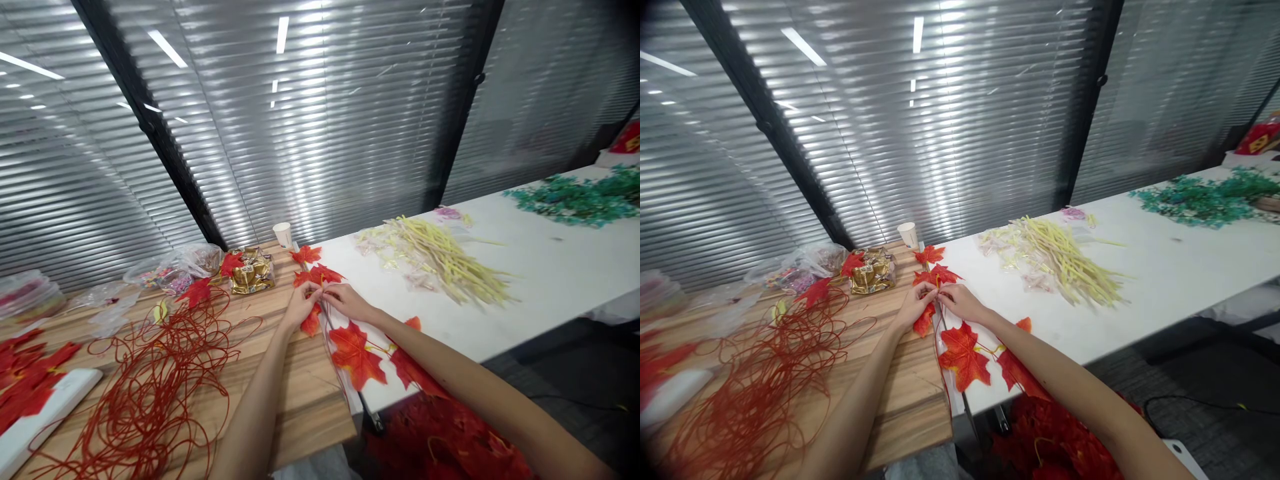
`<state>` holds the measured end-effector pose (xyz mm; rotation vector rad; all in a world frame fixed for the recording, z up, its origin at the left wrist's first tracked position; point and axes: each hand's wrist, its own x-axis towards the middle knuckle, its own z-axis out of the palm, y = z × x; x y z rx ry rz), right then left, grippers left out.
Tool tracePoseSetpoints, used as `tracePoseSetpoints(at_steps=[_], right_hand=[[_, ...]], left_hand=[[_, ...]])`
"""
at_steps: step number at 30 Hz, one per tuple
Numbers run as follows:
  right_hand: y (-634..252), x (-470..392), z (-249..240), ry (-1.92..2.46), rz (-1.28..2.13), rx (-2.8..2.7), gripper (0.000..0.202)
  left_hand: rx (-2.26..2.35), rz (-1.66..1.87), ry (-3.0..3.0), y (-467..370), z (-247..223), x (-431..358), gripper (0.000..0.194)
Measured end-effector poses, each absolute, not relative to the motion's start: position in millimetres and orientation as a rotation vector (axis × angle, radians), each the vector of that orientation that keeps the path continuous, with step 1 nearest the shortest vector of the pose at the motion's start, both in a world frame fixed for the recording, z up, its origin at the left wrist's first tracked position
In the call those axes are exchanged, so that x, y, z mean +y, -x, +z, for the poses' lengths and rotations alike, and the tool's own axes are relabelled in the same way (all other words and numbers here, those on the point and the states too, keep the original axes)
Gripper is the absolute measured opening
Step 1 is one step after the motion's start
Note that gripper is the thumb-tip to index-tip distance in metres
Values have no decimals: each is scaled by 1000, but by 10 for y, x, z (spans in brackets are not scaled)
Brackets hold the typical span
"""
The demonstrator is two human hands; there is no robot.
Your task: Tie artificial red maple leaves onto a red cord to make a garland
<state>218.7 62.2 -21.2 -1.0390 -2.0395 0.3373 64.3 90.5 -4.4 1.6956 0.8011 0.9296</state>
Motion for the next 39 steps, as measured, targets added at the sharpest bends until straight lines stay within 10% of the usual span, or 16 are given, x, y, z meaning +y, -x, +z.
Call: tracePoseSetpoints(at_steps=[39], right_hand=[[-2191, 629, -219, 1054, 340, -2051, 22]], left_hand=[[807, 928, -1691, -640, -63, 920, 16]])
